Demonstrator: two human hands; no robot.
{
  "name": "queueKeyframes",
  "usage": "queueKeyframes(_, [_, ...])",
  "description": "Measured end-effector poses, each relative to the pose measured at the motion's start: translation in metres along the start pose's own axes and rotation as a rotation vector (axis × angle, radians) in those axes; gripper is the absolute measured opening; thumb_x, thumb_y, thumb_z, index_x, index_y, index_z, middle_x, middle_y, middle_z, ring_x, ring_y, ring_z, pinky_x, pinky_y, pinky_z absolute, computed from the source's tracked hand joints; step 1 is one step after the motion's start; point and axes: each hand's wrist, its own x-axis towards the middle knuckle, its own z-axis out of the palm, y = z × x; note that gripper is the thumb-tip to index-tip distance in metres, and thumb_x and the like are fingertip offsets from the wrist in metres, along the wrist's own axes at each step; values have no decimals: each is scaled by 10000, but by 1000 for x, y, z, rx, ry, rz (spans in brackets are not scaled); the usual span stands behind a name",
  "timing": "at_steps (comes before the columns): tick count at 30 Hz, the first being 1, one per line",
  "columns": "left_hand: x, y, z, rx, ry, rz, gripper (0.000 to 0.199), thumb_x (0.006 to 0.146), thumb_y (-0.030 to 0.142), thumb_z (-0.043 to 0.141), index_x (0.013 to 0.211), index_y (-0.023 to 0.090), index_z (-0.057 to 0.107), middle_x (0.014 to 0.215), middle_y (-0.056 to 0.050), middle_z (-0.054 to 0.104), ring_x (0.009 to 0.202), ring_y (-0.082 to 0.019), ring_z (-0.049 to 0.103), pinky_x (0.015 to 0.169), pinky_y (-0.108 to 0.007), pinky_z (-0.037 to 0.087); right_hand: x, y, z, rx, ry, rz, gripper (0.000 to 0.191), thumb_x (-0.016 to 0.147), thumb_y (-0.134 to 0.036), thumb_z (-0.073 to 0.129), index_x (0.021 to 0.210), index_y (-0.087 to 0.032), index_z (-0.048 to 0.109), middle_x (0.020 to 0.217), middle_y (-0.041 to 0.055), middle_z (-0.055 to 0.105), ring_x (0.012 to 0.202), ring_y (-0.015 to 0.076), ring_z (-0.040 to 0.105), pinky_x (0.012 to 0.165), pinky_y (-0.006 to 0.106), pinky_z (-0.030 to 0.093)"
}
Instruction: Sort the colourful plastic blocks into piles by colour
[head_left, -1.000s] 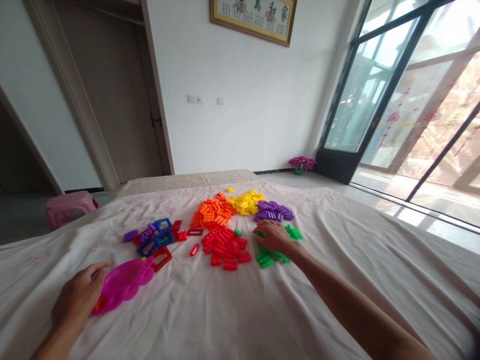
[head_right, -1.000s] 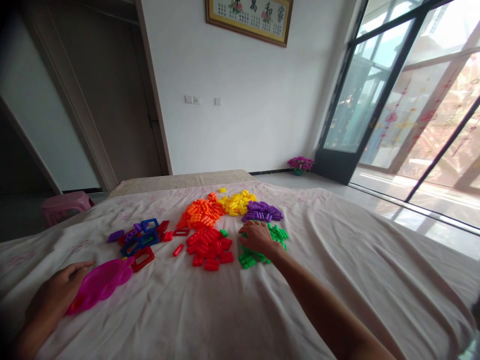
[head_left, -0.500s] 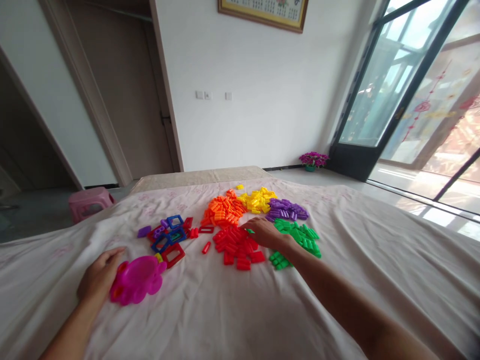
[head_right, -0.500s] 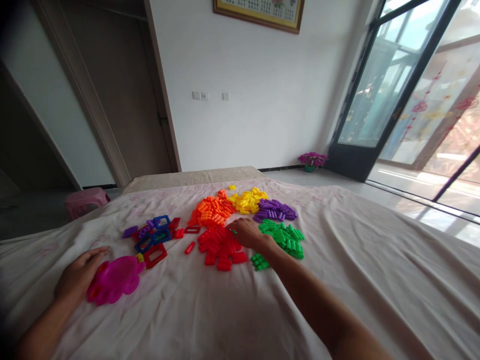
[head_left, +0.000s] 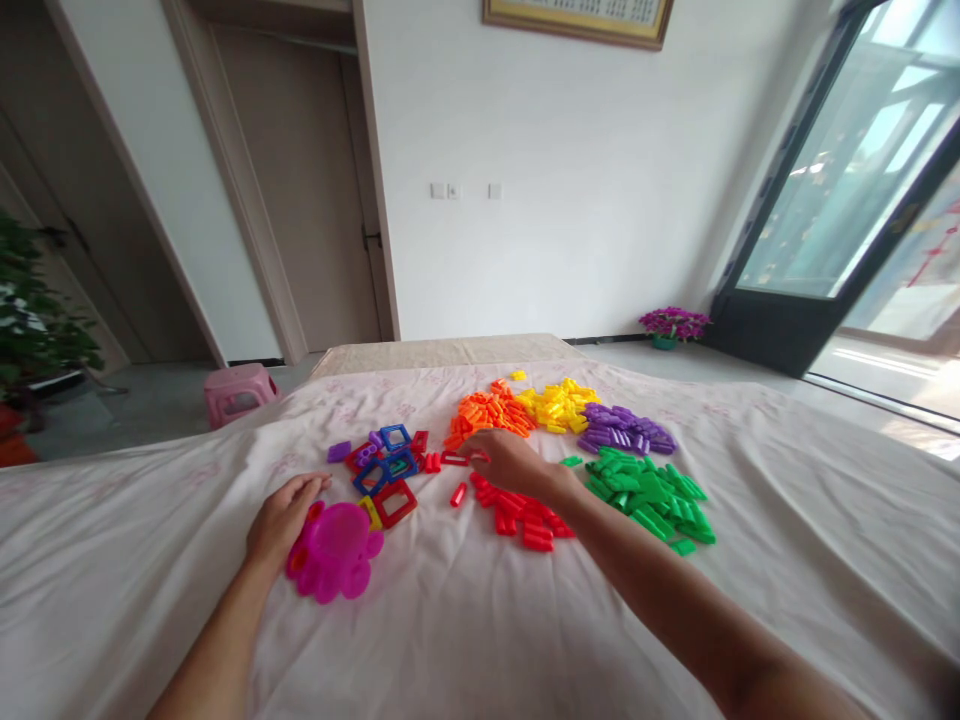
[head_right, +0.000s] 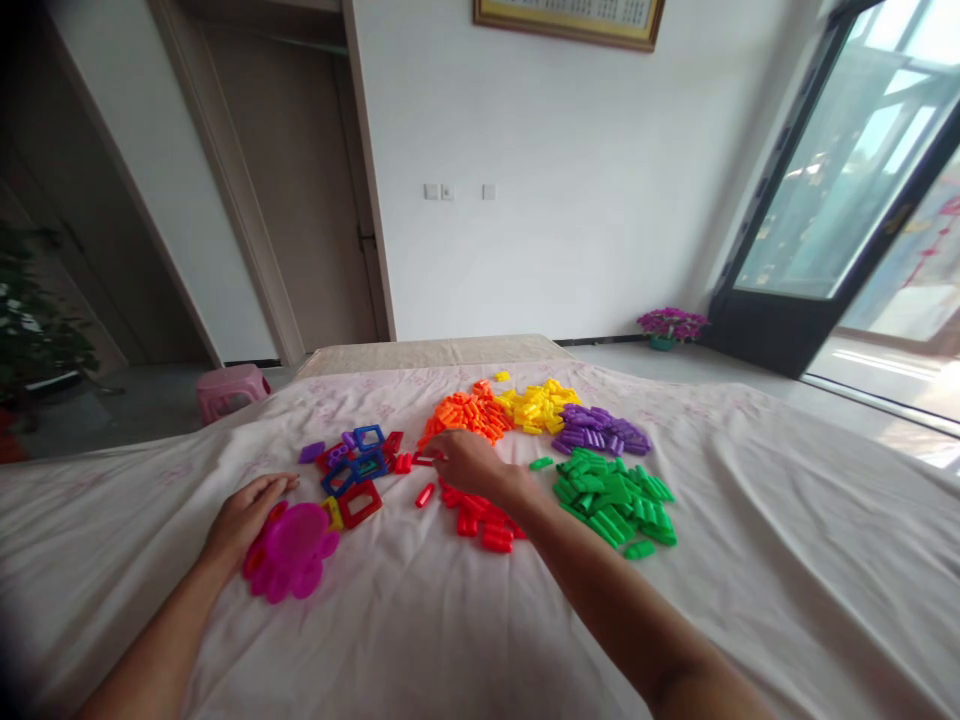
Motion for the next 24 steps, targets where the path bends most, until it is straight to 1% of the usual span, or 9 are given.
queueKeyframes(2, [0,0,-1,-132,-84,-26,482,839,527,521,1103,156,676,1024,-100,744,974,-231,688,787,-285,533,26,-26,24,60,-21,-60,325,848,-163,521,1091,-260,712,1122,28,712,1027,196,647,837,266,458])
queueKeyframes(3, [0,-1,-2,-167,-113,-36,501,835,544,530,1109,149,671,1011,-99,742,958,-229,689,782,-284,529,37,-37,36,78,-32,-59,301,860,-189,530,1092,-260,708,1119,28,712,1022,196,649,830,264,462])
queueKeyframes(6, [1,-3,-4,-148,-144,-36,550,831,583,531,1126,142,672,900,-74,736,822,-210,686,714,-279,507,67,-64,63,86,-51,28,262,890,-296,550,1109,-269,691,1092,31,713,988,204,659,789,270,474])
queueKeyframes(9, [1,0,-5,-142,-150,-26,588,829,600,521,1153,135,678,750,-35,692,672,-186,643,595,-265,457,91,-79,79,36,1,102,301,920,-355,512,1169,-273,660,1140,56,689,1010,224,647,777,297,485])
queueKeyframes(12, [-1,6,-5,-158,-156,-8,595,820,597,535,1139,120,691,716,-28,661,629,-173,616,564,-257,430,115,-87,90,-10,23,75,333,919,-350,501,1205,-259,646,1190,89,656,1093,253,609,807,328,491])
queueKeyframes(14, [-2,10,-5,-164,-161,-5,596,814,599,543,1125,114,697,719,-28,654,604,-166,604,558,-259,429,129,-91,97,-50,-26,43,350,888,-384,547,1185,-236,659,1187,112,651,1107,278,599,817,353,494])
queueKeyframes(17, [-3,11,-5,-151,-167,-6,588,822,596,537,1115,113,699,710,-26,649,592,-165,598,562,-261,432,142,-97,107,-118,-74,17,365,845,-424,599,1116,-197,691,1166,145,652,1064,299,613,826,386,491])
queueKeyframes(20, [-2,10,-4,-146,-176,-18,594,830,590,532,1139,107,684,718,-39,674,622,-177,618,576,-265,443,145,-100,115,-101,-54,43,331,853,-397,583,1082,-190,705,1136,143,660,1031,287,624,831,383,483])
queueKeyframes(24, [-1,8,-4,-147,-169,-49,617,813,609,553,1153,106,668,773,-58,711,668,-188,656,605,-265,473,136,-89,112,76,51,40,339,882,-362,582,1188,-233,656,1176,84,650,1055,224,613,869,314,459])
